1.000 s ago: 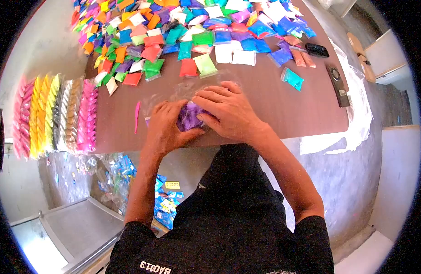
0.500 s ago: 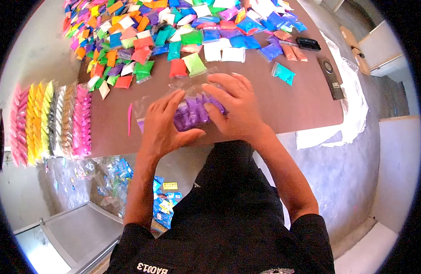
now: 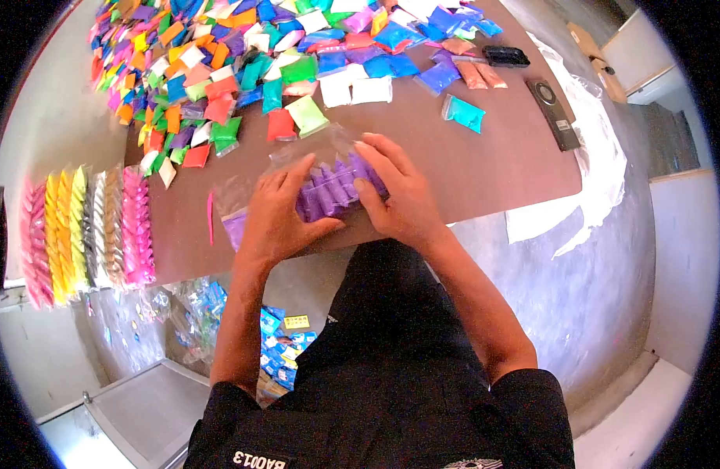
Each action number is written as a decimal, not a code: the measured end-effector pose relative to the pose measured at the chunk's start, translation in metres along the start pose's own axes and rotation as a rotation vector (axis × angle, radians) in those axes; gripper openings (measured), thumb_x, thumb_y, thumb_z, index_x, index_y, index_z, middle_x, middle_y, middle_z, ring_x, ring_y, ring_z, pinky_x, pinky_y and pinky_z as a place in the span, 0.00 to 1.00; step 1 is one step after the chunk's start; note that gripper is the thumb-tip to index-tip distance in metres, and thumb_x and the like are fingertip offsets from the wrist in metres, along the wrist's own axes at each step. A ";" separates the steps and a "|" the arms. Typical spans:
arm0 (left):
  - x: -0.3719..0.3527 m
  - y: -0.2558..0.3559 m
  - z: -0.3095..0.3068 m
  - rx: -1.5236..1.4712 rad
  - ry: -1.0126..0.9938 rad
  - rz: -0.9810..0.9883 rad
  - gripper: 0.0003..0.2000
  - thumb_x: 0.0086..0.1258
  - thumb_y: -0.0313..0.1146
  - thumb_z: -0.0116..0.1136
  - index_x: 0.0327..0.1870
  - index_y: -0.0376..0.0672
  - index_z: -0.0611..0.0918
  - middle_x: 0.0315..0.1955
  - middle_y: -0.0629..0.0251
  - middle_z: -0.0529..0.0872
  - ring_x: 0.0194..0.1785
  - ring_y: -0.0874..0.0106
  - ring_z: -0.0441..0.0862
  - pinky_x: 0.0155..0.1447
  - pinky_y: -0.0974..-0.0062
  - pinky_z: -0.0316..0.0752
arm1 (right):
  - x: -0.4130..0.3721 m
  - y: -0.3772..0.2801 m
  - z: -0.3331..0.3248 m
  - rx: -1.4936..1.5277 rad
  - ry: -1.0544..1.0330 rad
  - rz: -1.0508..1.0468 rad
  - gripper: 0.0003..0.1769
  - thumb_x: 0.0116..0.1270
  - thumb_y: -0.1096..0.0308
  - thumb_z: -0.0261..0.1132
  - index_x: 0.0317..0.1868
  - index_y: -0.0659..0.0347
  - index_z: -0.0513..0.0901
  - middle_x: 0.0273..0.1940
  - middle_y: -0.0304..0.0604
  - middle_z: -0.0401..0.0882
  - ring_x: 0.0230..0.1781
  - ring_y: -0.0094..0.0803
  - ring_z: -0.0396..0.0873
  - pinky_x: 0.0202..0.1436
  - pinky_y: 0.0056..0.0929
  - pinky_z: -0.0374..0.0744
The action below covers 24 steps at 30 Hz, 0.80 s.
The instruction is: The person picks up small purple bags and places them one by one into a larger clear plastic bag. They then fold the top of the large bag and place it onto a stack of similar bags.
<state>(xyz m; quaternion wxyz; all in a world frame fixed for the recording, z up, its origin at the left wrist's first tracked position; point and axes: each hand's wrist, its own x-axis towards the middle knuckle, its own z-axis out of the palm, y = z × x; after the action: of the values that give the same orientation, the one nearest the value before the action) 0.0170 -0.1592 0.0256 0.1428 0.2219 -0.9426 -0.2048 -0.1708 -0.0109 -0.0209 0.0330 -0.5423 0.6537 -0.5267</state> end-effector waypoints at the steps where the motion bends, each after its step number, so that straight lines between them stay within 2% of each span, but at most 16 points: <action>1: 0.001 0.003 0.001 0.037 0.090 0.040 0.49 0.50 0.52 0.89 0.76 0.41 0.81 0.62 0.51 0.92 0.68 0.52 0.87 0.78 0.53 0.74 | 0.000 0.000 0.000 -0.002 0.003 0.003 0.27 0.74 0.73 0.71 0.73 0.64 0.83 0.73 0.60 0.80 0.74 0.58 0.81 0.77 0.47 0.80; 5: 0.006 0.010 0.005 0.026 0.092 0.065 0.47 0.51 0.51 0.89 0.75 0.42 0.82 0.61 0.51 0.93 0.68 0.53 0.88 0.79 0.53 0.74 | -0.002 0.006 0.001 0.062 0.044 0.054 0.25 0.77 0.72 0.69 0.72 0.65 0.82 0.71 0.61 0.82 0.72 0.58 0.82 0.76 0.47 0.80; 10: 0.011 0.006 0.005 -0.003 -0.062 0.052 0.41 0.55 0.50 0.88 0.70 0.43 0.85 0.61 0.51 0.93 0.68 0.53 0.88 0.79 0.53 0.74 | -0.003 0.027 0.005 0.159 0.072 0.146 0.20 0.80 0.72 0.67 0.69 0.66 0.84 0.65 0.59 0.87 0.67 0.54 0.86 0.71 0.43 0.83; 12: 0.012 0.005 0.004 -0.007 -0.071 0.047 0.41 0.55 0.51 0.87 0.71 0.43 0.85 0.61 0.51 0.92 0.68 0.52 0.88 0.79 0.53 0.73 | -0.002 0.030 0.007 0.298 0.094 0.280 0.17 0.84 0.73 0.66 0.69 0.66 0.85 0.60 0.48 0.89 0.59 0.32 0.87 0.65 0.31 0.84; 14: 0.013 0.010 0.004 -0.015 -0.083 0.047 0.42 0.55 0.51 0.87 0.71 0.43 0.85 0.62 0.51 0.92 0.68 0.52 0.88 0.79 0.53 0.73 | -0.003 0.030 0.006 0.267 0.098 0.285 0.16 0.85 0.73 0.66 0.68 0.66 0.86 0.59 0.46 0.89 0.58 0.30 0.87 0.63 0.29 0.84; 15: 0.014 0.017 0.003 0.007 -0.008 0.051 0.42 0.55 0.52 0.87 0.72 0.42 0.84 0.62 0.50 0.92 0.68 0.51 0.88 0.79 0.52 0.73 | -0.002 0.027 0.005 0.236 0.095 0.291 0.15 0.85 0.73 0.66 0.66 0.66 0.86 0.59 0.45 0.89 0.57 0.27 0.86 0.62 0.28 0.84; 16: 0.014 0.023 0.003 0.030 0.065 0.053 0.43 0.56 0.52 0.87 0.72 0.41 0.84 0.63 0.50 0.92 0.68 0.51 0.88 0.79 0.52 0.73 | -0.001 0.025 0.004 0.234 0.099 0.295 0.15 0.85 0.73 0.66 0.66 0.66 0.86 0.59 0.45 0.89 0.57 0.27 0.86 0.62 0.28 0.84; 20: 0.024 0.031 0.010 0.056 0.094 0.097 0.45 0.56 0.52 0.87 0.74 0.40 0.82 0.64 0.49 0.91 0.68 0.49 0.87 0.79 0.52 0.73 | 0.001 0.020 0.000 0.266 0.027 0.364 0.14 0.84 0.73 0.67 0.64 0.66 0.88 0.57 0.46 0.90 0.55 0.30 0.88 0.60 0.29 0.85; 22: 0.026 0.031 0.017 0.062 -0.036 0.079 0.45 0.58 0.50 0.85 0.76 0.39 0.79 0.62 0.49 0.91 0.66 0.51 0.88 0.78 0.52 0.73 | 0.003 0.019 0.000 0.260 0.012 0.376 0.13 0.83 0.73 0.67 0.63 0.66 0.88 0.57 0.47 0.91 0.54 0.32 0.89 0.59 0.31 0.85; 24: 0.028 0.027 0.017 0.055 -0.065 0.081 0.44 0.58 0.50 0.85 0.76 0.40 0.79 0.62 0.49 0.91 0.67 0.50 0.87 0.78 0.52 0.74 | 0.004 0.020 0.000 0.184 0.064 0.240 0.13 0.83 0.72 0.68 0.61 0.66 0.89 0.56 0.50 0.91 0.53 0.39 0.90 0.59 0.35 0.86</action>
<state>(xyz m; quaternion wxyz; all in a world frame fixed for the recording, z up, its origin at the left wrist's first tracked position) -0.0232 -0.1449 0.0280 0.1143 0.1805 -0.9602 -0.1800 -0.1853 -0.0166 -0.0333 0.1244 -0.4380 0.6636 -0.5936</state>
